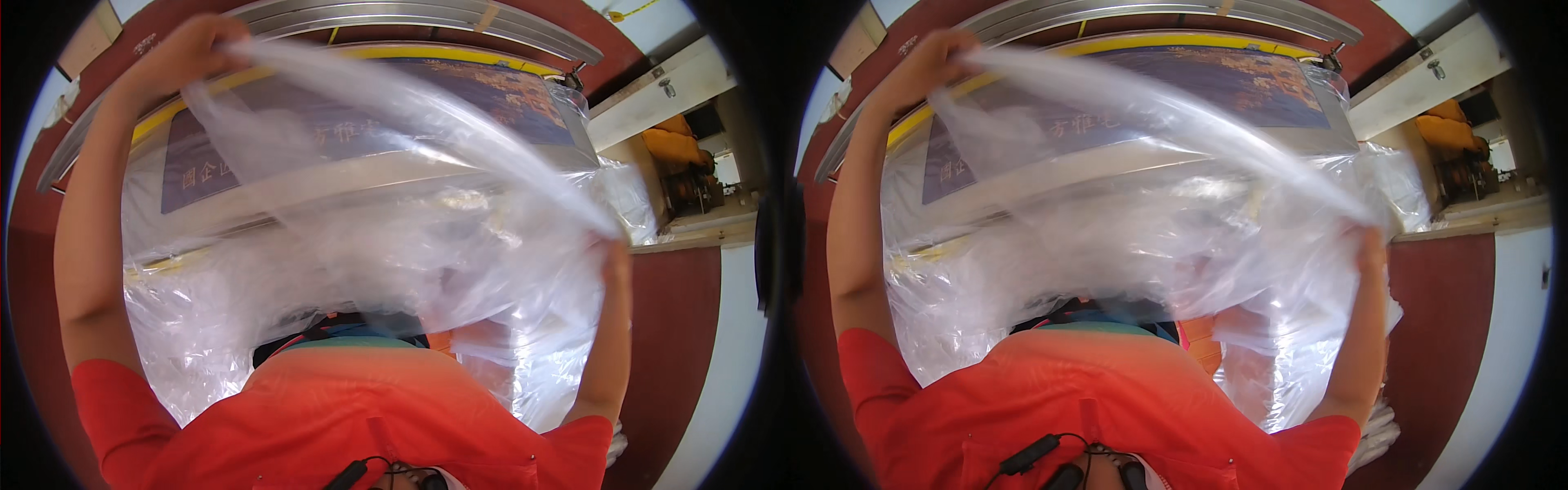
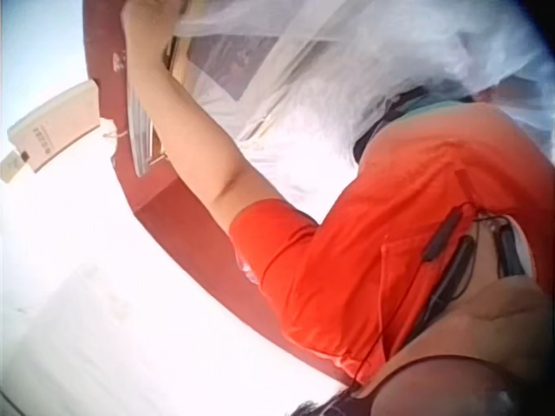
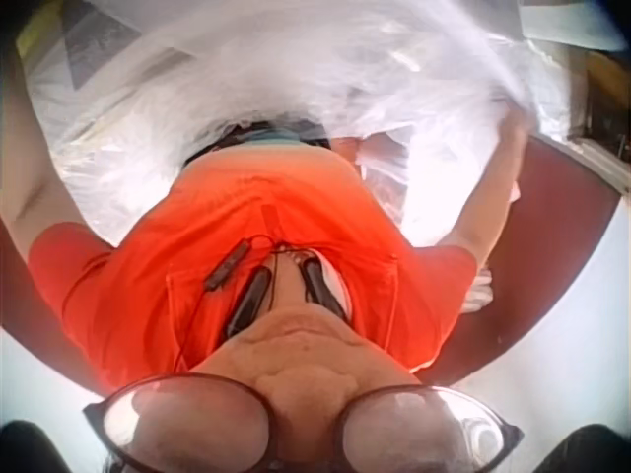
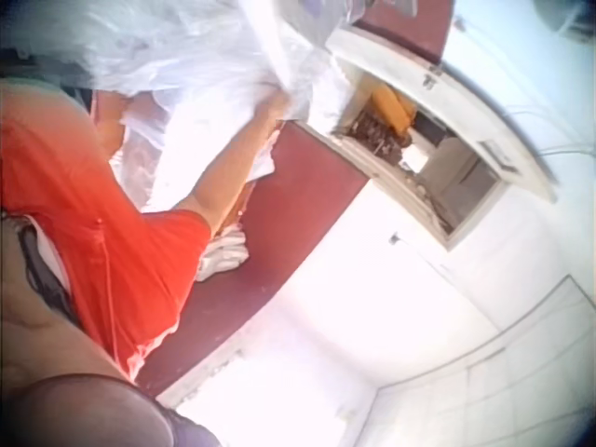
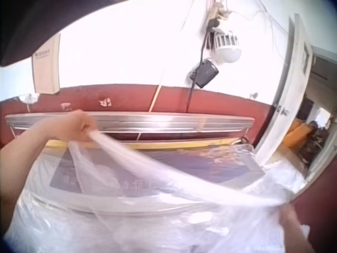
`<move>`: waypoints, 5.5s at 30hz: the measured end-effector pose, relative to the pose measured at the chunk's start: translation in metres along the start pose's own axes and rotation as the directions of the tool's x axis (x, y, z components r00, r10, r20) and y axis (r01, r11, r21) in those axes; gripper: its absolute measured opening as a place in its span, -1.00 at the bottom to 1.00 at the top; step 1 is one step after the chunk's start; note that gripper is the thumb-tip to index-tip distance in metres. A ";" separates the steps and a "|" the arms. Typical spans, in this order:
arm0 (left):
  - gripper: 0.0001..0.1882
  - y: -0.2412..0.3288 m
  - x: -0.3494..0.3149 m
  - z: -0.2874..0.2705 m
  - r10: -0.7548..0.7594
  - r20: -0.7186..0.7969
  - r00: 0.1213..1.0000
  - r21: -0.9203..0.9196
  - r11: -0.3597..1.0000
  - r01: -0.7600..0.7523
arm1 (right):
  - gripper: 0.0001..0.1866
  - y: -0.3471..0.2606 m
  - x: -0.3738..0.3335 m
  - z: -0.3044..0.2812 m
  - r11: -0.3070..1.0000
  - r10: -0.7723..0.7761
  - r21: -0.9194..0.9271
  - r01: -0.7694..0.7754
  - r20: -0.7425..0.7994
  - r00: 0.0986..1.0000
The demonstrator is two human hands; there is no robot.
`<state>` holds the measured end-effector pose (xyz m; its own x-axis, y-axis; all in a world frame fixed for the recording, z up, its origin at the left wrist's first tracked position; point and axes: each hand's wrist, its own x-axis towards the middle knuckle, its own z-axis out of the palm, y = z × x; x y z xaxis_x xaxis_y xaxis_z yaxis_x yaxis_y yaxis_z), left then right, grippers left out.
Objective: The person wraps a large rectangular package with clear plastic film. They repeatedly pull the film from a roll, smooth it over the package, and fold the edges to secure the wrapping. The process is repetitive, focusing on ensuring the package is fully covered.
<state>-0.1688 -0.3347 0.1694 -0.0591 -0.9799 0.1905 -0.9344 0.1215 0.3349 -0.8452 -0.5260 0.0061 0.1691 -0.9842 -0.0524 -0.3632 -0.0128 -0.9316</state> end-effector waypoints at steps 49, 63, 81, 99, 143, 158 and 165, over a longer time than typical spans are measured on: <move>-0.56 -0.204 -0.208 0.083 -0.430 -0.477 0.767 0.076 0.849 0.523 | -0.46 -0.148 0.080 0.360 0.138 -0.453 -0.724 0.675 0.560 0.694; -0.60 -0.290 -0.242 0.042 -0.862 -0.424 0.278 -0.224 0.397 0.890 | -0.49 -0.150 0.073 0.359 0.193 -0.387 -0.789 0.583 0.485 0.785; -0.76 -0.278 -0.254 0.061 -0.852 -0.522 0.035 -0.587 0.389 0.710 | -0.51 -0.149 0.065 0.360 0.117 -0.444 -0.741 0.661 0.556 0.702; -0.66 -0.251 -0.423 0.031 -0.761 -0.624 0.179 0.117 0.135 0.984 | -0.33 -0.171 0.020 0.412 0.164 -0.419 -0.495 0.853 0.748 0.515; -0.27 -0.411 -0.241 0.048 -0.742 -0.665 -0.088 -0.184 0.049 0.982 | -0.51 -0.159 0.206 0.408 0.895 -0.208 -0.437 0.090 -0.229 0.951; -0.54 -0.434 -0.286 0.037 -0.869 -0.469 -0.161 -0.451 0.079 0.889 | -0.45 -0.148 0.202 0.411 0.917 -0.241 -0.375 0.137 -0.246 0.939; -0.73 -0.372 -0.243 0.037 -0.993 -0.093 0.077 -0.968 0.109 0.225 | -0.46 -0.173 0.182 0.404 0.934 -0.182 -0.293 0.206 0.108 0.977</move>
<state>0.1804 -0.1476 -0.0357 0.9557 -0.1817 -0.2316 0.2254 -0.0542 0.9728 -0.3817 -0.6320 0.0123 0.3304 -0.9405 0.0795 -0.5726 -0.2667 -0.7752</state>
